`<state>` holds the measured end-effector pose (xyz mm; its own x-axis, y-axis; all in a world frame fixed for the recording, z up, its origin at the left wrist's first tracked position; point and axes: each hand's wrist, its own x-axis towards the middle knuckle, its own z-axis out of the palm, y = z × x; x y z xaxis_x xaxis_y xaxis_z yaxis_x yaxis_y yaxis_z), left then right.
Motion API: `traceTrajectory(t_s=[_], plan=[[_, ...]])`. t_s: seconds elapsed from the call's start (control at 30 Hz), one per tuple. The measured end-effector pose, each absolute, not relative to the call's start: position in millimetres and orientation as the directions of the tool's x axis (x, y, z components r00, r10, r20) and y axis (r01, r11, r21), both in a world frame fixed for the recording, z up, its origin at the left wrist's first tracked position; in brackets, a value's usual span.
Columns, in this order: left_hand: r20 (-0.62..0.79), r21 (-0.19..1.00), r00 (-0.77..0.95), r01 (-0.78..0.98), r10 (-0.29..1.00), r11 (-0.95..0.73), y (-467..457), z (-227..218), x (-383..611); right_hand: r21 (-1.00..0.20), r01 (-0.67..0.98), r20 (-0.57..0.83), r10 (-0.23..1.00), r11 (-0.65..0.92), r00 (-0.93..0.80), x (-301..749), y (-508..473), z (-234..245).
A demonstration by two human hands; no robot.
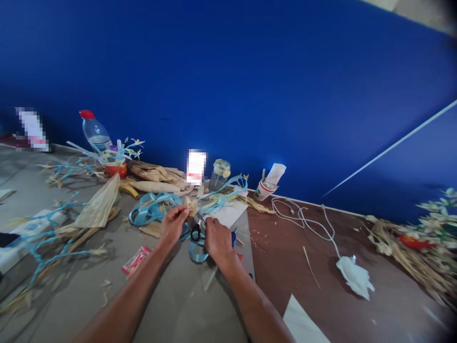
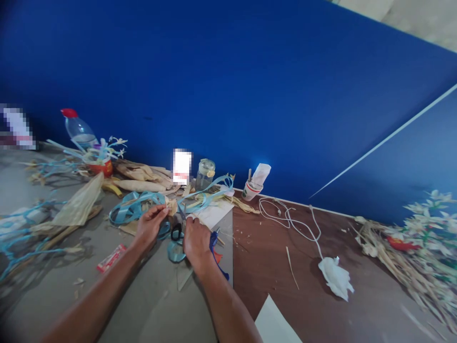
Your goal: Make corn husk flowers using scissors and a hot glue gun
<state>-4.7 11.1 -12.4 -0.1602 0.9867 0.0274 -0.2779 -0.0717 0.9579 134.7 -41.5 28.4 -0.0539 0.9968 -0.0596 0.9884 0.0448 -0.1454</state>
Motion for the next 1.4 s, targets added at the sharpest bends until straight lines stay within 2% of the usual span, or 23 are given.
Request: traceTrajectory(t_s=[0.1, 0.2, 0.37, 0.47, 0.7, 0.87, 0.97, 1.07, 1.17, 1.23, 1.4], plan=[[-0.081, 0.862, -0.162, -0.507, 0.984, -0.012, 11, -8, -6, -0.224, 0.974, 0.077, 0.997, 0.039, -0.022, 138, -41, 27], [-0.110, 0.736, -0.102, -0.676, 0.989, 0.012, 10, 0, -9, -0.312, 0.946, 0.197, 0.980, 0.090, -0.028, 139, -40, 22], [-0.095, 0.689, 0.043, -0.718, 0.995, 0.097, 4, 9, -12, -0.396, 0.893, 0.281, 0.954, 0.212, -0.102, 133, -40, 8], [-0.088, 0.678, 0.074, -0.726, 0.993, 0.115, 2, 9, -10, -0.469, 0.840, 0.313, 0.941, 0.273, -0.131, 128, -40, 1], [-0.070, 0.663, 0.000, -0.747, 0.998, 0.047, 5, 5, -4, -0.692, 0.701, 0.196, 0.979, 0.173, -0.049, 113, -47, 7], [-0.086, 0.649, 0.002, -0.758, 0.996, 0.057, 5, 4, -1, -0.825, 0.550, 0.124, 0.991, 0.133, -0.054, 111, -42, 0], [-0.112, 0.680, -0.060, -0.733, 0.992, 0.032, 7, 3, -3, -0.919, 0.391, 0.063, 0.998, 0.053, 0.015, 120, -32, -3], [-0.116, 0.764, -0.191, -0.645, 0.975, -0.036, 11, -1, -5, -0.988, 0.150, -0.019, 0.995, -0.034, 0.096, 132, -26, 4], [-0.090, 0.851, -0.278, -0.521, 0.956, -0.071, 13, -5, -5, -0.993, -0.048, -0.108, 0.994, -0.108, -0.004, 139, -27, 15], [-0.069, 0.883, -0.296, -0.463, 0.953, -0.080, 14, -8, -5, -0.987, -0.057, -0.144, 0.987, -0.148, -0.072, 137, -31, 18], [-0.008, 0.919, -0.333, -0.375, 0.943, -0.125, 14, -8, -7, -0.982, 0.101, -0.168, 0.979, -0.157, -0.113, 126, -37, 15]])
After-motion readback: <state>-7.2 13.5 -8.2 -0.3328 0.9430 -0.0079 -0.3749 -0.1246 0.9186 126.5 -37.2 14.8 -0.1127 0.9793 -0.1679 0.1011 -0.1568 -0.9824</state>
